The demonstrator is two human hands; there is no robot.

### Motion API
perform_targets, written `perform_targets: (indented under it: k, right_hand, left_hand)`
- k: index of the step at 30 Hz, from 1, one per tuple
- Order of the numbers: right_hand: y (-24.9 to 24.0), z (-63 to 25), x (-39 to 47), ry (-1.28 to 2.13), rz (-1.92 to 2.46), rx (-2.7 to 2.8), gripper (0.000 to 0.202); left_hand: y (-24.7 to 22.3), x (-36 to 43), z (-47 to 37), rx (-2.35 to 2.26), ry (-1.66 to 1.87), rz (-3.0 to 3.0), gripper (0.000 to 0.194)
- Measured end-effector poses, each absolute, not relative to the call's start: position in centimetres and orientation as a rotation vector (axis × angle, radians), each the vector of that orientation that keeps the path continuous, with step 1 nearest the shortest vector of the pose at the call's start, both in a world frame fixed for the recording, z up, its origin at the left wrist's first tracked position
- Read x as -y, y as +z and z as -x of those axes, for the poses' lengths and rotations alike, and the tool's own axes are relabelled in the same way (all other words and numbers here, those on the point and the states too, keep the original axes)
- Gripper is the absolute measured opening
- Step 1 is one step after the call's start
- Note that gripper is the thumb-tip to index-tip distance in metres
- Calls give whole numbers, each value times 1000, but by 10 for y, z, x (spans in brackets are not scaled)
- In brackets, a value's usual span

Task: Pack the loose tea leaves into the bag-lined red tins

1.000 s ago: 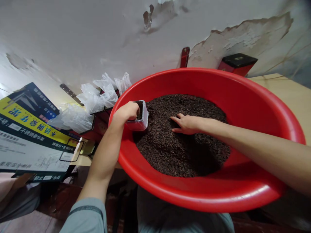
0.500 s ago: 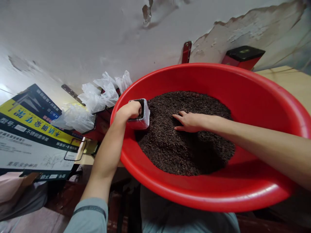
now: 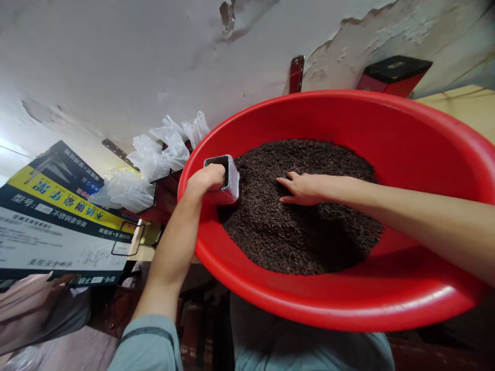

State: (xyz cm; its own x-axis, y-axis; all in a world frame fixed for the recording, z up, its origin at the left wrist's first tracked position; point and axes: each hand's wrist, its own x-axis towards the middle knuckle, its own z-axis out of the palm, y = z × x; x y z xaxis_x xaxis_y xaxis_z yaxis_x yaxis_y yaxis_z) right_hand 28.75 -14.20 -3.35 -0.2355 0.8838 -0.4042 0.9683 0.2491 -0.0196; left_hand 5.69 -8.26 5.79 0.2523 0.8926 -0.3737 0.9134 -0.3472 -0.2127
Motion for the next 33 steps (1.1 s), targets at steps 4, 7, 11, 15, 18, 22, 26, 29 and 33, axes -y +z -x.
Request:
perform_targets:
  k: [4,7,11,15,18,22,26,29,33]
  right_hand:
    - [-33,-287,143,-391,-1695,-2207,80]
    - [-32,-287,144,-379,-1714,-2205,79]
    - [-31,-286,144,-396,-1712,-2210,79]
    - [-30,-286,144,-369,-1719,-2189,78]
    - [-30,-286,144,-372,-1687,-2197,79]
    - [-31,-287,142,-368,-1697,-2201,80]
    - [-35,-289,141,-390,-1687,-2223,81]
    - [-39,-290,139,-370,-1688,-2228,80]
    - [-43,-292,138,-386,-1707,-2281,81]
  left_hand:
    - [58,82,-59,-1747,-704,-2444,36]
    - [57,80,-58,-1711,-794,-2434,27]
    - [54,74,-54,-1614,-705,-2470,18]
    - [53,71,-52,-1634,-754,-2439,17]
    - [56,71,-52,-1633,-626,-2466,16]
    - [58,70,-54,-1661,-681,-2482,13]
    - [58,71,-55,-1649,-635,-2470,14]
    - [58,73,-56,-1695,-680,-2487,15]
    - [57,73,-59,-1692,-649,-2475,15]
